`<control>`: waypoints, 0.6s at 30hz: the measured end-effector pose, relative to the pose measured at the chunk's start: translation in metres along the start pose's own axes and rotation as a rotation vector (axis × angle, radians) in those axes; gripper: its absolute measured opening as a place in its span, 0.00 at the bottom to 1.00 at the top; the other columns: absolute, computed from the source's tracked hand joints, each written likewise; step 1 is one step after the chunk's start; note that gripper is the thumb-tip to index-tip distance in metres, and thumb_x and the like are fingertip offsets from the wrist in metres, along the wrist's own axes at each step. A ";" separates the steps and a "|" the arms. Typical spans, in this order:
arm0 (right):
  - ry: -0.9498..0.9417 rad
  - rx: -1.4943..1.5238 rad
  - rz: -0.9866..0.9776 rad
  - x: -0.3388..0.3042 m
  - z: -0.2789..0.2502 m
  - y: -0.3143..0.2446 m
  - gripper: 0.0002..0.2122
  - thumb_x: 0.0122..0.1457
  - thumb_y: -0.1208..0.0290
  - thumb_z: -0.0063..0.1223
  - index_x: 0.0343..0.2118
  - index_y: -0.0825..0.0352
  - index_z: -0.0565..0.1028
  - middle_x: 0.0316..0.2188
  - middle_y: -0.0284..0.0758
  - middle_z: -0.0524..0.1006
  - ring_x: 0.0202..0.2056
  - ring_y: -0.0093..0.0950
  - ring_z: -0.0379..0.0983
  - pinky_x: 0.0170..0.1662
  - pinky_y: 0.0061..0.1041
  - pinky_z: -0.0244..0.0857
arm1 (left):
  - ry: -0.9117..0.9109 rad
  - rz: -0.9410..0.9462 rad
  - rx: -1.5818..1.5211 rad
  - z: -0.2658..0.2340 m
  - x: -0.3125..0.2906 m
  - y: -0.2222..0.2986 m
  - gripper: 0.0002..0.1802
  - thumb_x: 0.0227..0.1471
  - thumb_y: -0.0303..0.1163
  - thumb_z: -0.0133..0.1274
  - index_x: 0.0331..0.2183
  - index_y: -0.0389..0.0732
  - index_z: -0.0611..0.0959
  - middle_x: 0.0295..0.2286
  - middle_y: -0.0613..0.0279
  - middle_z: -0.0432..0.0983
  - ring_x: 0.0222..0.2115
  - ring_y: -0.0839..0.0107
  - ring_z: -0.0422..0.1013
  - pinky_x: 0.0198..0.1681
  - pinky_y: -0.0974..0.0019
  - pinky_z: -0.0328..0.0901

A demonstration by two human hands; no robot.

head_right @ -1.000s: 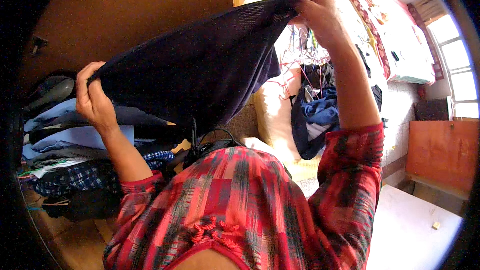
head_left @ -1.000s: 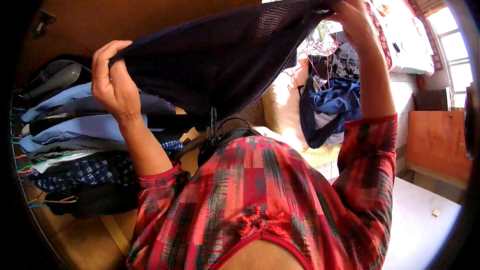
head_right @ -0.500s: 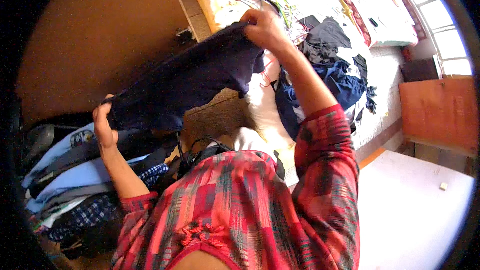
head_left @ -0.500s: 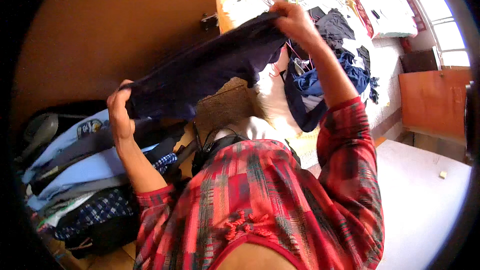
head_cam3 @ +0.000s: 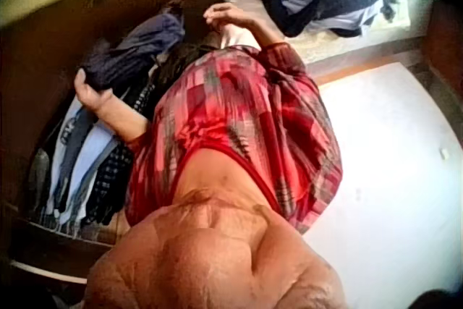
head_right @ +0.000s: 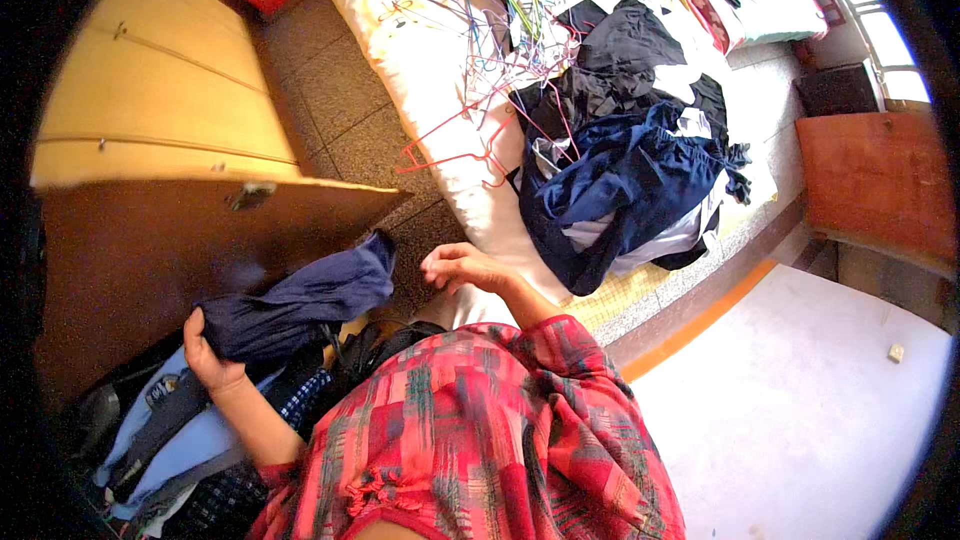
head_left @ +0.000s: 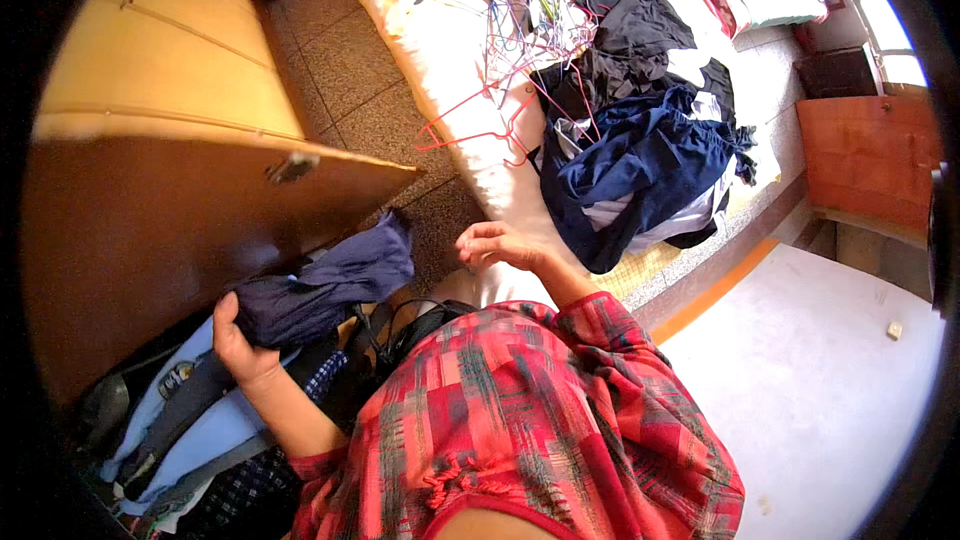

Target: The person picks up clothing items from a pile on a bed, places them onto plastic and wire hangers, and hangs each item onto a wooden rod inside a closet.

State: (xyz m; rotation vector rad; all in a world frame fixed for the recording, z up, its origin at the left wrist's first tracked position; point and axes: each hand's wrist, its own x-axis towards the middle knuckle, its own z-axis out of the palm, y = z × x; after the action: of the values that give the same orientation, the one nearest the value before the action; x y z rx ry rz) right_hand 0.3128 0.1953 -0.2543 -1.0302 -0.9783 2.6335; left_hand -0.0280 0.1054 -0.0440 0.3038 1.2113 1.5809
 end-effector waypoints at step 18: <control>0.943 -1.003 -0.170 0.107 -0.260 0.037 0.07 0.48 0.70 0.50 0.28 0.67 0.74 0.23 0.43 0.74 0.27 0.42 0.71 0.33 0.36 0.66 | 0.604 0.032 0.227 0.036 -0.003 -0.025 0.12 0.46 0.34 0.49 0.30 0.35 0.77 0.29 0.54 0.73 0.32 0.63 0.69 0.41 0.61 0.64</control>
State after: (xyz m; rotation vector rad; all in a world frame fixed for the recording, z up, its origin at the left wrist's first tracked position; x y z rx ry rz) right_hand 0.4049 0.3397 -0.4800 -1.9237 -1.9137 1.0855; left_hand 0.0131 0.1204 -0.0472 -0.0221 1.8623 1.6176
